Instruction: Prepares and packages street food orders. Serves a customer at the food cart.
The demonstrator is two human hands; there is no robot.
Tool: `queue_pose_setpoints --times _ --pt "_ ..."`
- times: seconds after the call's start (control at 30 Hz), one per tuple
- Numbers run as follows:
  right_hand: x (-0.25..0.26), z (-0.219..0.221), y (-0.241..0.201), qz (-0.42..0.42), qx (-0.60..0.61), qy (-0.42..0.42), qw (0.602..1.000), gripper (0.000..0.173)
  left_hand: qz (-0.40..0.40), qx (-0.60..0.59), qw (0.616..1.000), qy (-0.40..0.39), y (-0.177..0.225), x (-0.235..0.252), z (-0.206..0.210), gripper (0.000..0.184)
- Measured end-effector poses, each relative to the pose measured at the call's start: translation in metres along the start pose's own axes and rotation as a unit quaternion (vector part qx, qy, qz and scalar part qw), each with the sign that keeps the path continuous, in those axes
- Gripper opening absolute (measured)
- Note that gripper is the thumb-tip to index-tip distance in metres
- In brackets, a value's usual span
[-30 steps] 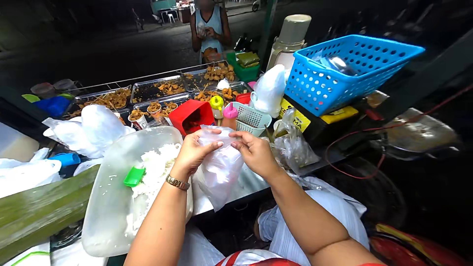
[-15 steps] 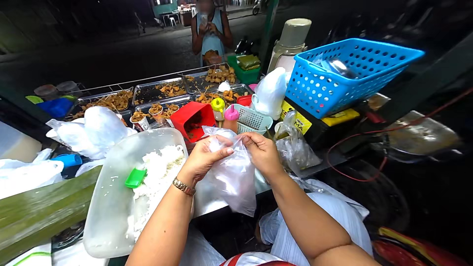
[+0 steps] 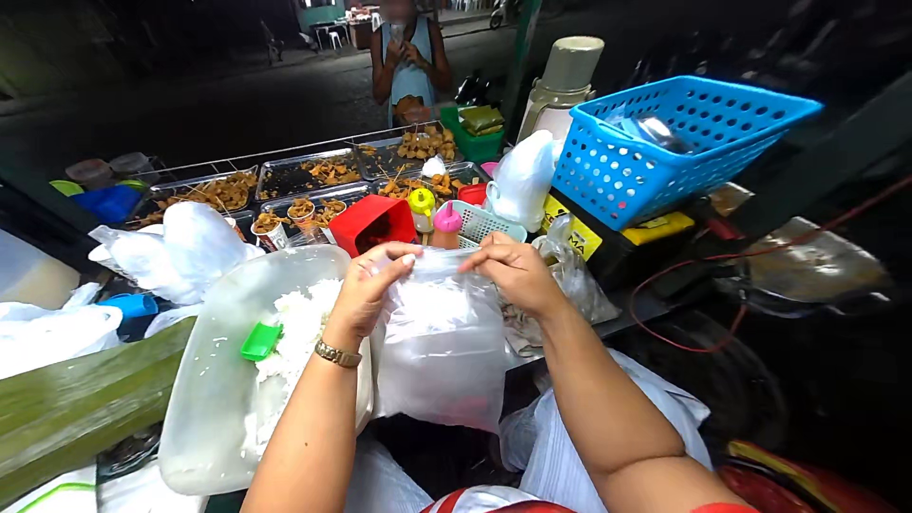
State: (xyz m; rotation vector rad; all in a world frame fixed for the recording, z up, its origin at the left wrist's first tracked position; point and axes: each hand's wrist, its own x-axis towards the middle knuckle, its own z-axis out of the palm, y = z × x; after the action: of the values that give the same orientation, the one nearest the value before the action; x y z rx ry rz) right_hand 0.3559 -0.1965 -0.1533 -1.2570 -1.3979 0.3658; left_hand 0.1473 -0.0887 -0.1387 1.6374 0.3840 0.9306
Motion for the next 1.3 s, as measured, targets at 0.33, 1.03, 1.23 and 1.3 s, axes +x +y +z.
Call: queue_pose_setpoints --times 0.33,1.03,1.23,1.3 --pt "0.012 0.079 0.109 0.421 0.018 -0.064 0.904 0.027 -0.393 0.294 0.868 -0.074 -0.054 0.016 0.012 0.027" --pt "-0.024 0.041 -0.001 0.006 -0.056 0.032 0.998 0.015 -0.068 0.04 0.997 -0.016 -0.002 -0.001 0.01 0.032" --pt "-0.026 0.042 0.002 -0.026 -0.092 0.05 0.994 0.022 -0.064 0.03 0.997 -0.009 -0.012 0.001 0.014 0.016" --pt "-0.026 0.041 0.002 -0.014 -0.079 0.061 0.995 0.022 -0.055 -0.006 0.997 -0.049 -0.013 -0.001 0.015 0.025"
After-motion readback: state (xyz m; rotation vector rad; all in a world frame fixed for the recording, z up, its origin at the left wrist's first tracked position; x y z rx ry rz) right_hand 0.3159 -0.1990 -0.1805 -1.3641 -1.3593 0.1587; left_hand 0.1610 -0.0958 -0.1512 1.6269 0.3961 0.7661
